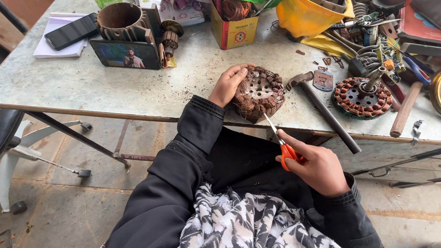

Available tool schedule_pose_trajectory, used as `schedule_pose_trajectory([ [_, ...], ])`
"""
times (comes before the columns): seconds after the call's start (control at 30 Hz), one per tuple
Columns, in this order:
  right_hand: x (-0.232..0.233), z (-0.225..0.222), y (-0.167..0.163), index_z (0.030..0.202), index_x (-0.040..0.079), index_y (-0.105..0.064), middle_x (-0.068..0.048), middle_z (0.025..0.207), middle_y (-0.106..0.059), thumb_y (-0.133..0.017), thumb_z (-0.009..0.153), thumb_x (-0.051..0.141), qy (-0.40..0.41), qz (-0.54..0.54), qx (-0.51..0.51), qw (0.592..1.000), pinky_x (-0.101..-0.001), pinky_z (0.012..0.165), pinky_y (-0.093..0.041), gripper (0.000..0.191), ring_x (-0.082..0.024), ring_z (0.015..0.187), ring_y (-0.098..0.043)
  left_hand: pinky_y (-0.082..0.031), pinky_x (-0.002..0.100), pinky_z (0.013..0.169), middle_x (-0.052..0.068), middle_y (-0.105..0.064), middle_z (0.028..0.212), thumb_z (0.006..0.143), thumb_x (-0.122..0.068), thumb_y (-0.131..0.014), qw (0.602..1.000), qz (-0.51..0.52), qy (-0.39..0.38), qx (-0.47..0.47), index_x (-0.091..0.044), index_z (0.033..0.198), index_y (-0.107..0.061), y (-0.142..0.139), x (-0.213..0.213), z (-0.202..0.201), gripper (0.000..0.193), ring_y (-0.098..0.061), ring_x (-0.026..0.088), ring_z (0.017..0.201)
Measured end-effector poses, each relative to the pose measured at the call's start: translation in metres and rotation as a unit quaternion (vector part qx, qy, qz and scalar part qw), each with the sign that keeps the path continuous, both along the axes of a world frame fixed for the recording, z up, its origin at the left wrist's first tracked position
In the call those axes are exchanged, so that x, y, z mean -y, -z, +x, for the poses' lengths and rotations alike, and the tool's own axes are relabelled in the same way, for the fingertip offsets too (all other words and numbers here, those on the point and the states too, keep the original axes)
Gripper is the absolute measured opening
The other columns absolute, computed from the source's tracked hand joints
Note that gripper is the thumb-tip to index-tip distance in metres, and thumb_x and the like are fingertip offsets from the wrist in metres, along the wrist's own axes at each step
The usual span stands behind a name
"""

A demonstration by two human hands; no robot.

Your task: The person uses orange-handled scissors and a hammer to remove and adjust copper windings on a circular stator component. They repeatedly cut protruding wires and tap the component with the hammer while seated at a cluttered workbench.

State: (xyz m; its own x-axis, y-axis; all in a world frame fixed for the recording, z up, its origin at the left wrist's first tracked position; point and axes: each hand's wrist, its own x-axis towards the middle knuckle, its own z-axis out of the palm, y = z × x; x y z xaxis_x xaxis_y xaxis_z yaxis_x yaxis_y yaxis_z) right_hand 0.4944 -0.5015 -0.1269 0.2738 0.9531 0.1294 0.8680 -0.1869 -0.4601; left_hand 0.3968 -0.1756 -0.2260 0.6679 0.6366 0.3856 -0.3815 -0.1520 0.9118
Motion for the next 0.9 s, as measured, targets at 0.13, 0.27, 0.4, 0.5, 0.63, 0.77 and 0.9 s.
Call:
schedule_pose_trajectory([
  [0.13,-0.002,-0.004,-0.007,0.141,0.038,-0.059,-0.01,0.073,-0.073,-0.074,0.078,0.029,0.005,-0.013,0.057,0.998,-0.0381,0.06,-0.055,0.066,-0.027,0.061,-0.07,-0.042,0.022,0.079,-0.001,-0.055,0.094,0.111,-0.026,-0.055,1.0,-0.007,-0.016,-0.026,-0.003,0.134,-0.071,-0.001,0.001,0.0,0.036,-0.048,0.008,0.085],
  [0.27,0.004,-0.001,-0.011,0.138,0.038,-0.062,-0.01,0.072,-0.073,-0.075,0.077,0.032,0.019,0.011,0.08,0.997,-0.0396,0.059,-0.055,0.063,-0.028,0.061,-0.07,-0.047,0.019,0.096,-0.006,-0.068,0.122,0.107,-0.025,-0.053,1.0,0.02,-0.004,0.023,0.0,0.124,-0.068,-0.005,0.0,0.002,0.034,-0.06,0.003,0.107],
  [0.4,0.008,0.005,-0.016,0.137,0.039,-0.063,-0.013,0.071,-0.071,-0.076,0.077,0.036,0.042,0.006,0.094,0.995,-0.0401,0.059,-0.054,0.061,-0.03,0.061,-0.069,-0.046,0.022,0.097,0.002,-0.067,0.119,0.109,-0.025,-0.054,1.0,0.017,-0.018,0.001,0.0,0.128,-0.069,-0.004,0.002,0.002,0.035,-0.059,0.008,0.107],
  [0.5,0.005,0.01,-0.019,0.138,0.041,-0.062,-0.014,0.069,-0.071,-0.074,0.079,0.039,0.048,-0.034,0.113,0.992,-0.0409,0.06,-0.054,0.06,-0.031,0.06,-0.068,-0.047,0.026,0.094,0.007,-0.066,0.114,0.111,-0.025,-0.054,1.0,-0.012,-0.014,-0.02,-0.001,0.133,-0.07,-0.003,0.004,0.002,0.036,-0.057,0.012,0.101],
  [0.63,0.0,0.013,-0.029,0.139,0.039,-0.061,-0.012,0.068,-0.071,-0.071,0.081,0.039,0.008,-0.03,0.143,0.989,-0.0419,0.061,-0.055,0.059,-0.031,0.062,-0.069,-0.048,0.025,0.101,0.003,-0.069,0.125,0.108,-0.025,-0.054,1.0,0.005,-0.001,0.018,0.001,0.126,-0.069,-0.005,0.003,0.004,0.034,-0.062,0.011,0.111],
  [0.77,-0.006,0.01,-0.053,0.141,0.046,-0.062,-0.01,0.074,-0.073,-0.073,0.082,0.049,0.007,-0.072,0.206,0.976,-0.0444,0.062,-0.056,0.06,-0.033,0.066,-0.07,-0.055,0.029,0.096,0.006,-0.072,0.116,0.106,-0.026,-0.053,1.0,-0.016,0.008,-0.001,-0.001,0.128,-0.068,-0.007,0.004,0.006,0.036,-0.068,0.014,0.105],
  [0.9,-0.019,0.009,-0.079,0.14,0.048,-0.06,-0.01,0.075,-0.073,-0.069,0.079,0.052,-0.019,-0.143,0.268,0.953,-0.0455,0.064,-0.056,0.062,-0.032,0.073,-0.071,-0.053,0.029,0.097,0.008,-0.072,0.119,0.107,-0.024,-0.054,1.0,-0.015,0.001,0.019,0.002,0.13,-0.067,-0.008,0.005,0.007,0.036,-0.067,0.015,0.108],
])
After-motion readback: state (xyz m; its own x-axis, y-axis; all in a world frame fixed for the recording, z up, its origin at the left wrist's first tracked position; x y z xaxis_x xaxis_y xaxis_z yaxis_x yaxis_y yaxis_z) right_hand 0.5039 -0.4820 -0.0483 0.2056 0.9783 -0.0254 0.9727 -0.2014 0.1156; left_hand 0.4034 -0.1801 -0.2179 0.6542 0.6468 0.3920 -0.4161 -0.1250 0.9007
